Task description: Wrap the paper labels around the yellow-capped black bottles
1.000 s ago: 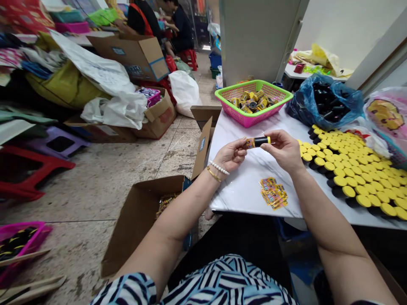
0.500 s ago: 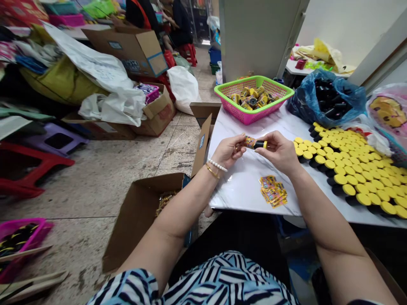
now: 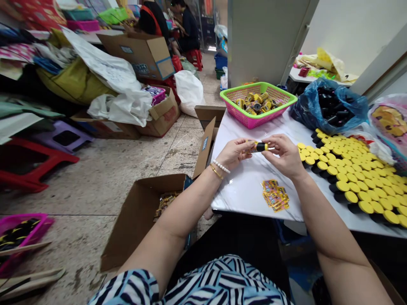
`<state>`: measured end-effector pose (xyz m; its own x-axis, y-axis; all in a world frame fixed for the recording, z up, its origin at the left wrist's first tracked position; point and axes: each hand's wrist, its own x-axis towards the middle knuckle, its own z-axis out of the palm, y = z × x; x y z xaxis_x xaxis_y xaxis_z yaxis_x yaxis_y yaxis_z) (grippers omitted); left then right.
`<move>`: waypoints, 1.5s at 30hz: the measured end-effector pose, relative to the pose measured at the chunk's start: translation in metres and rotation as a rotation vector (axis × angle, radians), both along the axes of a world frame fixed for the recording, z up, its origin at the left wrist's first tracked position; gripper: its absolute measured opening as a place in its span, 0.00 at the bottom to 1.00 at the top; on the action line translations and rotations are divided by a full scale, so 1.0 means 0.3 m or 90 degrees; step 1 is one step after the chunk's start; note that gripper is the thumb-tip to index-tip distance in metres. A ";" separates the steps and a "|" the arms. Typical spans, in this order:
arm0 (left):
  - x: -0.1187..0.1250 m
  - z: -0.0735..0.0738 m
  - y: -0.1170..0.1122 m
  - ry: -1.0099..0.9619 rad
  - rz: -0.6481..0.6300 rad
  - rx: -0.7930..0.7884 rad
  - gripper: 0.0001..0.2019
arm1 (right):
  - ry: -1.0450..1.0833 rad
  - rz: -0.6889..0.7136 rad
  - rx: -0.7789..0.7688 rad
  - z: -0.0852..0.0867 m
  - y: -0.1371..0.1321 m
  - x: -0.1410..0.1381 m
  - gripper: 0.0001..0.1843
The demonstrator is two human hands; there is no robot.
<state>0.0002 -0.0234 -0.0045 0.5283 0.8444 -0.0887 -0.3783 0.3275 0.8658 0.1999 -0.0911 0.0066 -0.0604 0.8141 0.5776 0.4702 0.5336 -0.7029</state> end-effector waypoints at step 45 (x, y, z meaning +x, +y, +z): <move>0.002 -0.021 -0.007 0.012 -0.154 0.037 0.23 | 0.290 0.082 -0.148 -0.052 0.025 -0.015 0.17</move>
<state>0.0008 -0.0256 -0.0108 0.7145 0.6974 -0.0549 -0.2789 0.3560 0.8919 0.1954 -0.0837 -0.0091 0.0464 0.9261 0.3744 0.0300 0.3734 -0.9272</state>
